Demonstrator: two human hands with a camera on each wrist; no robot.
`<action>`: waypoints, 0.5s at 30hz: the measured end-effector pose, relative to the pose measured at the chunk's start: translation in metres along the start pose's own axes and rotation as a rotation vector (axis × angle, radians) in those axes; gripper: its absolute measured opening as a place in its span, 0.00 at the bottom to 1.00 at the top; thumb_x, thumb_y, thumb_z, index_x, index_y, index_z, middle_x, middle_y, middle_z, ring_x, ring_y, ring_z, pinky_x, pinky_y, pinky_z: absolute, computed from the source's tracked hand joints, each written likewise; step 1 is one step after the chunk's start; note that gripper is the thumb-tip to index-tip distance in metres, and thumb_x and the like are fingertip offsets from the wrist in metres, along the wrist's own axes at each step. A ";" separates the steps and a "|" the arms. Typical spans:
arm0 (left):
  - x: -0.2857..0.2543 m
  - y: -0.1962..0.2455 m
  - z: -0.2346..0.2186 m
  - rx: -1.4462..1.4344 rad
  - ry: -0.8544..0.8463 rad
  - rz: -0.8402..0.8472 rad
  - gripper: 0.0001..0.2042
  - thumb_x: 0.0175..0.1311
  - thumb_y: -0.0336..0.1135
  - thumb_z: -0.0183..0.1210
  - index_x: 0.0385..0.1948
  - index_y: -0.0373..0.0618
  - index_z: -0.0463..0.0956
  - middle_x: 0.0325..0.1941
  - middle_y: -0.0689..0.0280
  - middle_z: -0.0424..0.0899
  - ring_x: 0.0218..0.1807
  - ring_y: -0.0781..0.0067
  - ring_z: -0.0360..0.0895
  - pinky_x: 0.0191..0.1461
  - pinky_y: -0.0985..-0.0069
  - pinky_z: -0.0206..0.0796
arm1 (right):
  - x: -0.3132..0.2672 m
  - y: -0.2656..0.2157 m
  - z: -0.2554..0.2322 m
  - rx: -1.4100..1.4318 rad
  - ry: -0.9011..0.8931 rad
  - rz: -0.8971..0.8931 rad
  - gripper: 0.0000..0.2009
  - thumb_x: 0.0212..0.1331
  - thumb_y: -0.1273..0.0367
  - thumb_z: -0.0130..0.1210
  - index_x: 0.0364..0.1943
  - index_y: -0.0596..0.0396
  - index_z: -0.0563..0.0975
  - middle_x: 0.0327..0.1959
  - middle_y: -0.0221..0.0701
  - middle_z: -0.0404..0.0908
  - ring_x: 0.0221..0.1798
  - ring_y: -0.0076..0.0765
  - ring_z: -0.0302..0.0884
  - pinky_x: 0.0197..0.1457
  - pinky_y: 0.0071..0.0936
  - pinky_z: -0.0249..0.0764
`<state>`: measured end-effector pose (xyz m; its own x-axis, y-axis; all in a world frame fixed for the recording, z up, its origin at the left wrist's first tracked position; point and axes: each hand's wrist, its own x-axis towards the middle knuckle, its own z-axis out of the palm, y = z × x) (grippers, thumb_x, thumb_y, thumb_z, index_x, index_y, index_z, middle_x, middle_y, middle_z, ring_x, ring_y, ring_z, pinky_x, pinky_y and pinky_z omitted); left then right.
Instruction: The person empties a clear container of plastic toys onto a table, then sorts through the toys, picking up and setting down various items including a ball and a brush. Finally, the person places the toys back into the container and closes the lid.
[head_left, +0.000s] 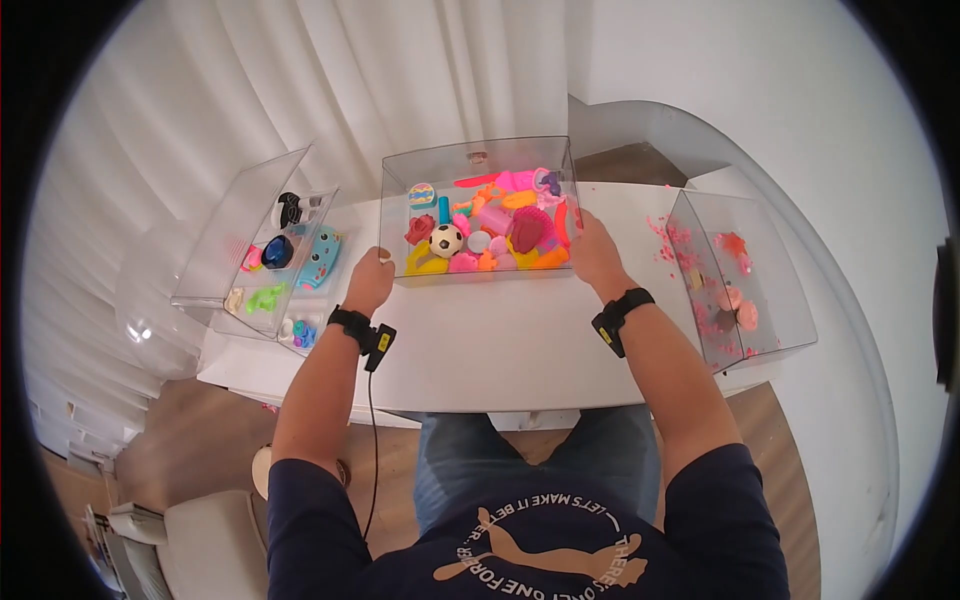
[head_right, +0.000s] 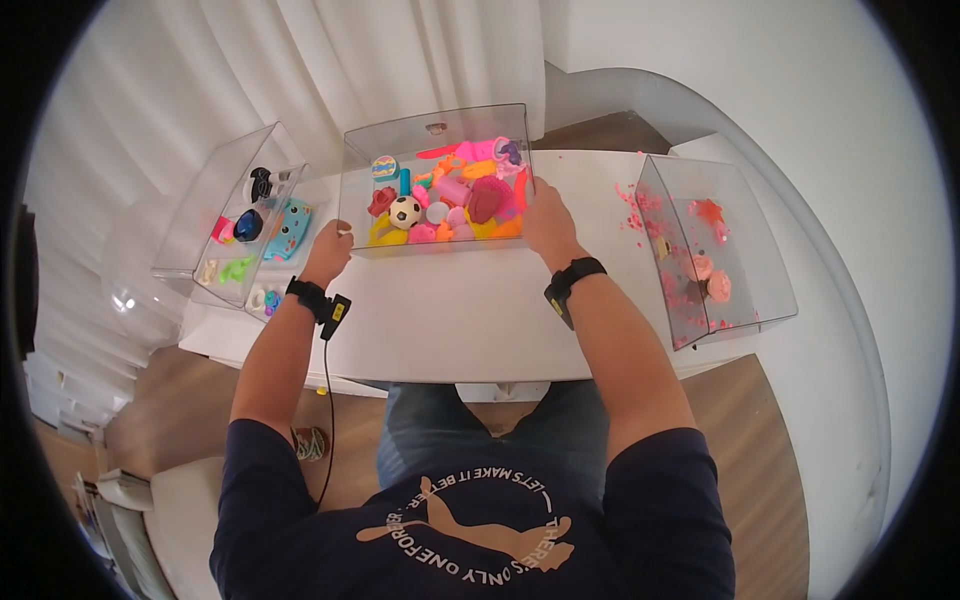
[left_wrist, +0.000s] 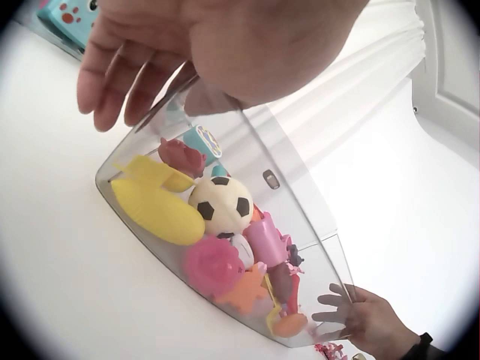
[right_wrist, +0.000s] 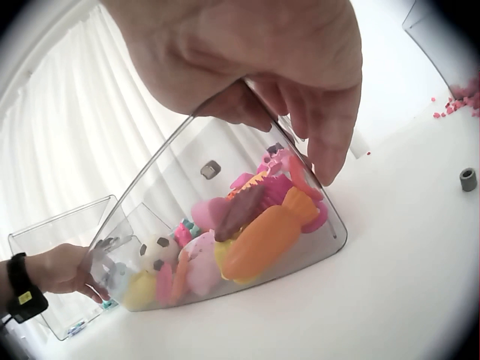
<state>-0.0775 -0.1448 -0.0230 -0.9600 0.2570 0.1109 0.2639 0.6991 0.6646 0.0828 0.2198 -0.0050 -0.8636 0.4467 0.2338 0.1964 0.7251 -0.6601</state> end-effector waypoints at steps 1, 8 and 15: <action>0.003 0.003 -0.007 0.092 -0.075 0.002 0.16 0.61 0.36 0.53 0.45 0.34 0.76 0.41 0.42 0.83 0.48 0.42 0.79 0.53 0.58 0.71 | -0.002 0.000 -0.001 -0.018 0.000 0.007 0.21 0.61 0.73 0.50 0.60 0.56 0.68 0.57 0.48 0.73 0.59 0.58 0.73 0.60 0.46 0.72; 0.006 0.065 -0.051 0.126 -0.229 -0.152 0.18 0.62 0.44 0.57 0.39 0.34 0.78 0.26 0.59 0.83 0.15 0.72 0.75 0.18 0.73 0.68 | -0.024 -0.005 -0.007 0.023 0.102 -0.063 0.24 0.61 0.75 0.49 0.63 0.56 0.66 0.60 0.46 0.71 0.60 0.57 0.73 0.61 0.44 0.72; 0.029 0.068 -0.052 0.066 -0.378 -0.353 0.17 0.62 0.41 0.55 0.40 0.33 0.78 0.26 0.54 0.85 0.15 0.68 0.75 0.18 0.72 0.67 | -0.029 -0.003 -0.003 0.011 0.121 -0.090 0.23 0.61 0.76 0.47 0.63 0.59 0.66 0.61 0.46 0.70 0.60 0.57 0.72 0.61 0.43 0.73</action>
<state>-0.0919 -0.1247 0.0636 -0.8943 0.2126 -0.3938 -0.0526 0.8239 0.5644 0.1087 0.2063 -0.0076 -0.8150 0.4403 0.3768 0.1149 0.7600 -0.6397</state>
